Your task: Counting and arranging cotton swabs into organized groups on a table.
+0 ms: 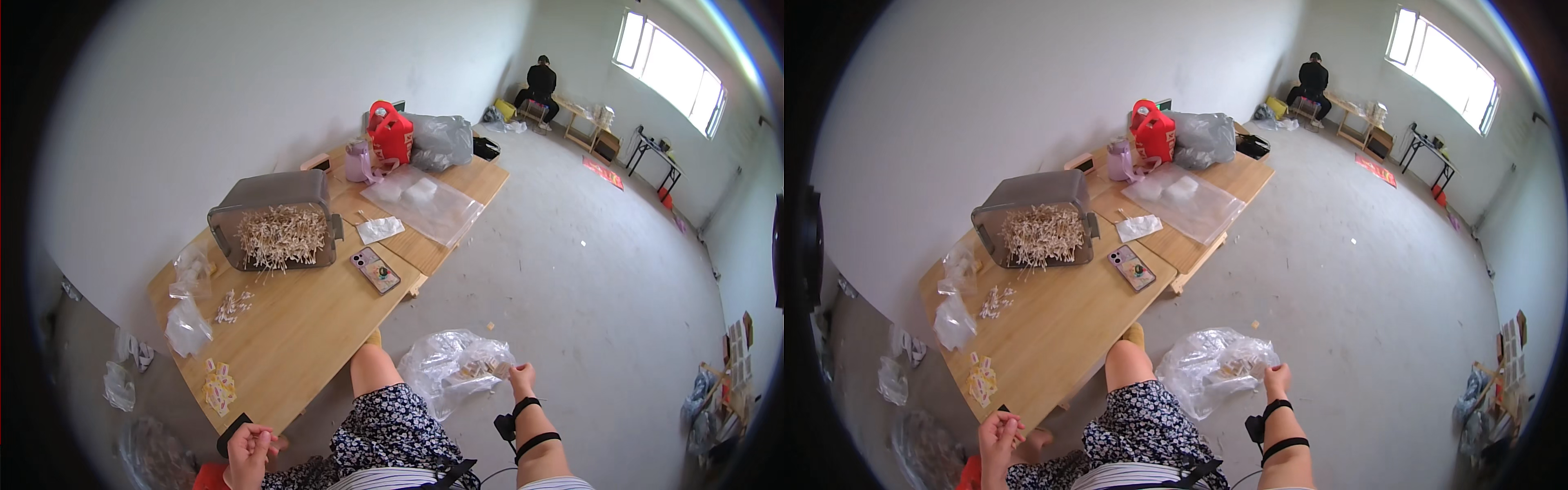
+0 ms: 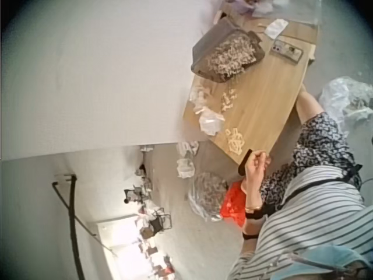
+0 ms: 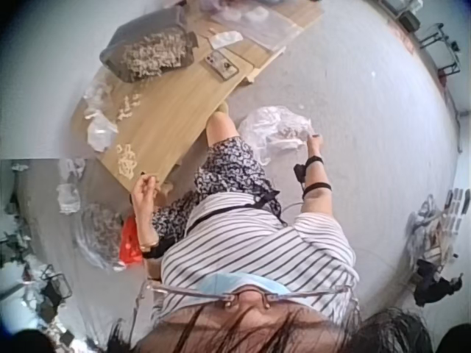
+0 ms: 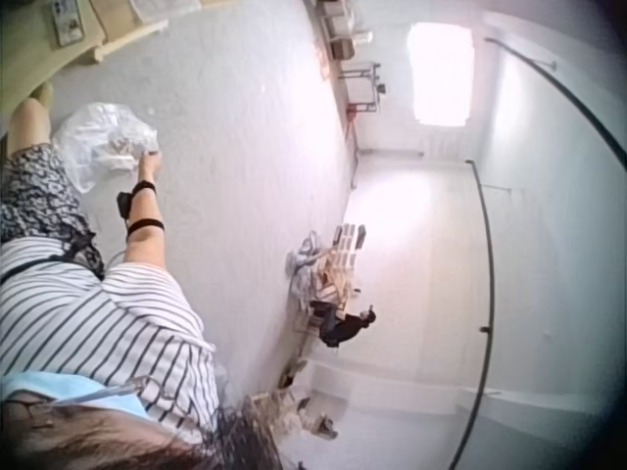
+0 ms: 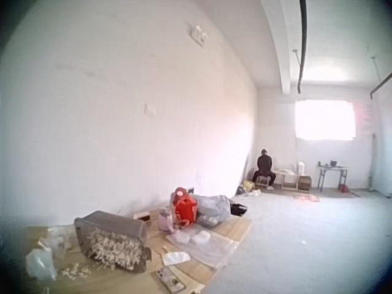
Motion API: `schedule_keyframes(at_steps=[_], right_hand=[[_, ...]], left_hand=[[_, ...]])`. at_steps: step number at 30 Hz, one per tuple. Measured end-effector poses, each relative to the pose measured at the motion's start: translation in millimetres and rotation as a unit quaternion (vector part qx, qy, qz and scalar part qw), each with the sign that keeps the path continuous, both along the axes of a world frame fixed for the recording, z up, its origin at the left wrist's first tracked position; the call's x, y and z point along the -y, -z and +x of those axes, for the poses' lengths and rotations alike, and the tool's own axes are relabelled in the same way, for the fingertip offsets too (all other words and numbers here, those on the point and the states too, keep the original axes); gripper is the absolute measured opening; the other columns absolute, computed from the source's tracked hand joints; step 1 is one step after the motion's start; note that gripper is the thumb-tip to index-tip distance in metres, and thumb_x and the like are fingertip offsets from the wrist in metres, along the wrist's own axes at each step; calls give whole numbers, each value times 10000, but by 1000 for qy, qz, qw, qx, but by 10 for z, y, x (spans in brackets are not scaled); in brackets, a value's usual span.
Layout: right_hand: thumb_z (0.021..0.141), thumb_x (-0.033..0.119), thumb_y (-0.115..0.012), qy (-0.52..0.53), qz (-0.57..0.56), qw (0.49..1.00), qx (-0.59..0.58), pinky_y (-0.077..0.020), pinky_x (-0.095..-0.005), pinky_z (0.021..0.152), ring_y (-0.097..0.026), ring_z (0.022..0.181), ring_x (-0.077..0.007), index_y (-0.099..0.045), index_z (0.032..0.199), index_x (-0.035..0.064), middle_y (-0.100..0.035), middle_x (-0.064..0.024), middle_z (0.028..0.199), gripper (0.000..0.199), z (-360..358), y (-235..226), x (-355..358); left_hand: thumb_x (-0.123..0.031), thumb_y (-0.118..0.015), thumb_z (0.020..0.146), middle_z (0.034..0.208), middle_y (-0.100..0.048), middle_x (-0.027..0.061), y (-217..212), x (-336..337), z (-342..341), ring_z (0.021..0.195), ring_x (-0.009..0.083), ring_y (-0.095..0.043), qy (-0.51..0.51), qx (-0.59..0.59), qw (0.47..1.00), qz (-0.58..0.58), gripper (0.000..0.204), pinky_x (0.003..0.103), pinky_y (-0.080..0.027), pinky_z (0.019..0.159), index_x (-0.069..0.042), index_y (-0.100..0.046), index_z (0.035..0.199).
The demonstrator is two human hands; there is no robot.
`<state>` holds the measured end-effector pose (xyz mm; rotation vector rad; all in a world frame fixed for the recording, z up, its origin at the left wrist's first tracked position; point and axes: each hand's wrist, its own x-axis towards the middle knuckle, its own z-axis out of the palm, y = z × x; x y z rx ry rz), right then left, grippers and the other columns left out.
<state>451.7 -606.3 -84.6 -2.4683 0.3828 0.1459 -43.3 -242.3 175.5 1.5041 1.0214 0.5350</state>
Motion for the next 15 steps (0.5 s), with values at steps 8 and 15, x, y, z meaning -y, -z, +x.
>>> schedule_keyframes(at_steps=[8, 15], right_hand=[[837, 74, -704, -36, 207, 972, -105, -552, -305, 613, -730, 745, -199, -624, 1064, -11, -699, -134, 899, 256, -121, 132, -299], [828, 146, -706, -167, 182, 953, -174, -553, -307, 684, -721, 750, -170, -718, 988, 9, -737, -84, 829, 211, -191, 382, -380]], left_hand=[[-224, -635, 990, 835, -692, 53, -24, 22, -49, 631, 77, -636, -4, -9, 1000, 5, 201, 170, -417, 521, -23, -642, 1005], [-202, -617, 998, 846, -693, 50, 53, 32, -90, 659, 75, -642, -9, -21, 1000, -7, 182, 171, -426, 541, -22, -643, 1007]])
